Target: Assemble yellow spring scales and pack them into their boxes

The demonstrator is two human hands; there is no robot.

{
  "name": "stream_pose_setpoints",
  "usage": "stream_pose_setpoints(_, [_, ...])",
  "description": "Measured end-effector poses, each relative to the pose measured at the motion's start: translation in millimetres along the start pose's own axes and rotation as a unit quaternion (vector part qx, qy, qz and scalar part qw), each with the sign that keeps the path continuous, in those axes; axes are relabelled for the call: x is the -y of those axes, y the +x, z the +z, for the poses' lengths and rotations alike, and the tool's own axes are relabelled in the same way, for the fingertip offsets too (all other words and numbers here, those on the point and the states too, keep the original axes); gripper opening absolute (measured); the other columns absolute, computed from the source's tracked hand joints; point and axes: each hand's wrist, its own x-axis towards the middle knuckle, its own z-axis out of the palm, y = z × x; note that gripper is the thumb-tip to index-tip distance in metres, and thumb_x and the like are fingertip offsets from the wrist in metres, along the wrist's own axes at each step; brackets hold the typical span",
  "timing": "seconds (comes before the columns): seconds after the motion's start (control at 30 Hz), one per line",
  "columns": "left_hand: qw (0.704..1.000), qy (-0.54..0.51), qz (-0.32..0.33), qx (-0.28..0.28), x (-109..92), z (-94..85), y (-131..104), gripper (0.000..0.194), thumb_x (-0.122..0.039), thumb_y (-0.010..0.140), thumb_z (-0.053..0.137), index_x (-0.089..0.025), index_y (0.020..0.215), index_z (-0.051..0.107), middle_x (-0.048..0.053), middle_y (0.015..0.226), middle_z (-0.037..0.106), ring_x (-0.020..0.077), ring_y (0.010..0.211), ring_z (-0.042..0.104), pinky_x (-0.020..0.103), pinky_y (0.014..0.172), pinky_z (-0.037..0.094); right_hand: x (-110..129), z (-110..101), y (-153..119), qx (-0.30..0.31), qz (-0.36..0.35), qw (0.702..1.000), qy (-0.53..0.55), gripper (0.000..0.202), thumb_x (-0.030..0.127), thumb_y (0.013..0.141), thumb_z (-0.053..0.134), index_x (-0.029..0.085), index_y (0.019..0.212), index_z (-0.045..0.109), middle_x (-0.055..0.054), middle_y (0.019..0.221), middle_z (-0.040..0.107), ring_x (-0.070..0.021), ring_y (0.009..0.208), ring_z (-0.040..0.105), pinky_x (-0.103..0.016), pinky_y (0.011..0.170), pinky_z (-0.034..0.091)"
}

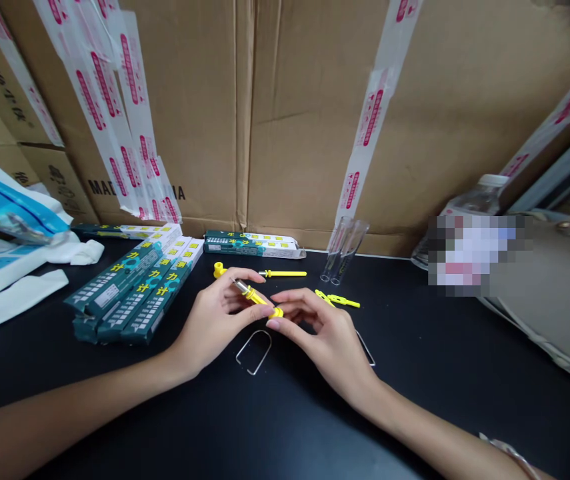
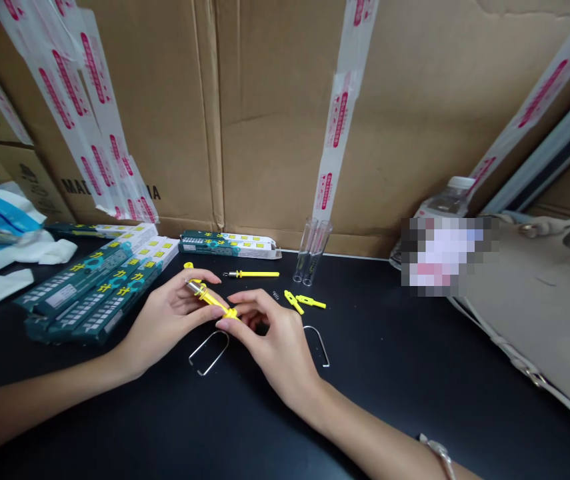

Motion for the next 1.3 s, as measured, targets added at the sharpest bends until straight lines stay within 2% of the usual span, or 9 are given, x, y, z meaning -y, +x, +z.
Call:
stream_pose_setpoints(0.13, [1.0,0.012,-0.004,0.014,-0.9,-1.2,1.6,0.025,-0.025,0.073,0.081,-0.018,0.093,0.068,0.001,0.084,0.074,0.0187,0.082,0.072,0.028,0.079,0.056,0.1,-0.1,0.7,-0.004,0.017,0.999,0.034,0.029,0.036,0.079,0.078,0.021,0.099,0.063,-0.002,0.085,0.073,-0.0184,0.074,0.068,-0.031,0.071,0.052])
stream_pose_setpoints(0.33, [0.998,0.02,0.038,0.055,-2.7,-2.4,1.4,0.011,-0.024,0.078,0.077,-0.017,0.087,0.075,0.004,0.092,0.076,0.0195,0.088,0.07,0.029,0.084,0.054,6.6,-0.1,1.7,0.004,0.061,0.994,0.091,0.034,0.039,0.074,0.082,0.021,0.073,0.053,0.006,0.065,0.059,-0.0107,0.058,0.054,-0.023,0.055,0.04])
stream_pose_setpoints(0.5, [0.993,-0.003,0.033,0.117,-2.8,1.4,-1.8,0.027,-0.016,0.07,0.083,-0.02,0.095,0.075,0.001,0.095,0.076,0.0188,0.088,0.071,0.027,0.084,0.055,11.6,0.2,3.3,0.031,0.115,0.977,0.179,0.042,0.046,0.072,0.082,0.02,0.071,0.049,0.007,0.057,0.058,-0.0074,0.049,0.046,-0.02,0.049,0.034])
stream_pose_setpoints(0.63, [0.997,0.004,0.008,0.075,-1.4,2.2,0.8,0.019,-0.021,0.073,0.082,-0.018,0.09,0.074,0.0,0.087,0.074,0.016,0.082,0.07,0.025,0.08,0.056,10.1,-0.9,4.5,0.056,0.112,0.978,0.166,0.04,0.052,0.078,0.075,0.02,0.075,0.051,0.005,0.058,0.062,-0.008,0.049,0.046,-0.021,0.048,0.035])
stream_pose_setpoints(0.77, [0.999,-0.042,-0.017,0.025,-0.9,0.1,6.2,0.021,-0.028,0.078,0.079,-0.017,0.093,0.069,0.0,0.081,0.073,0.0147,0.075,0.071,0.021,0.067,0.056,9.3,-6.1,7.8,0.078,0.094,0.983,0.134,0.034,0.053,0.091,0.06,0.019,0.091,0.059,-0.001,0.074,0.068,-0.0106,0.058,0.053,-0.023,0.054,0.041])
stream_pose_setpoints(0.87, [0.997,-0.078,-0.019,0.008,-0.7,-1.3,8.4,0.023,-0.031,0.083,0.075,-0.016,0.095,0.063,0.001,0.081,0.073,0.0174,0.075,0.073,0.022,0.063,0.057,8.9,-19.3,12.7,0.076,0.054,0.994,0.053,0.032,0.049,0.096,0.053,0.02,0.107,0.062,-0.004,0.087,0.07,-0.013,0.065,0.058,-0.025,0.06,0.046])
stream_pose_setpoints(0.97, [0.993,-0.115,-0.036,-0.004,0.6,-2.4,8.9,0.023,-0.035,0.09,0.067,-0.018,0.099,0.054,0.005,0.088,0.076,0.0229,0.082,0.076,0.027,0.066,0.059,6.3,-41.5,19.5,0.022,-0.044,0.988,-0.146,0.023,0.038,0.099,0.051,0.02,0.107,0.063,-0.004,0.088,0.07,-0.0156,0.07,0.061,-0.029,0.066,0.048])
stream_pose_setpoints(1.1, [0.987,-0.151,-0.052,0.007,2.0,-3.4,9.2,0.019,-0.034,0.097,0.056,-0.02,0.096,0.044,0.012,0.09,0.078,0.0268,0.077,0.077,0.031,0.063,0.059,-0.7,-70.4,28.4,0.022,-0.133,0.92,-0.367,0.016,0.022,0.098,0.051,0.017,0.107,0.064,-0.007,0.096,0.07,-0.0199,0.082,0.064,-0.033,0.075,0.049])
stream_pose_setpoints(1.3, [0.984,-0.162,-0.072,0.015,1.9,-3.3,8.7,0.021,-0.034,0.096,0.057,-0.021,0.094,0.041,0.004,0.082,0.074,0.0253,0.065,0.077,0.025,0.05,0.056,-1.7,-79.0,31.8,0.141,-0.184,0.842,-0.487,0.017,0.015,0.096,0.055,0.015,0.105,0.069,-0.009,0.095,0.072,-0.0243,0.09,0.06,-0.038,0.081,0.048])
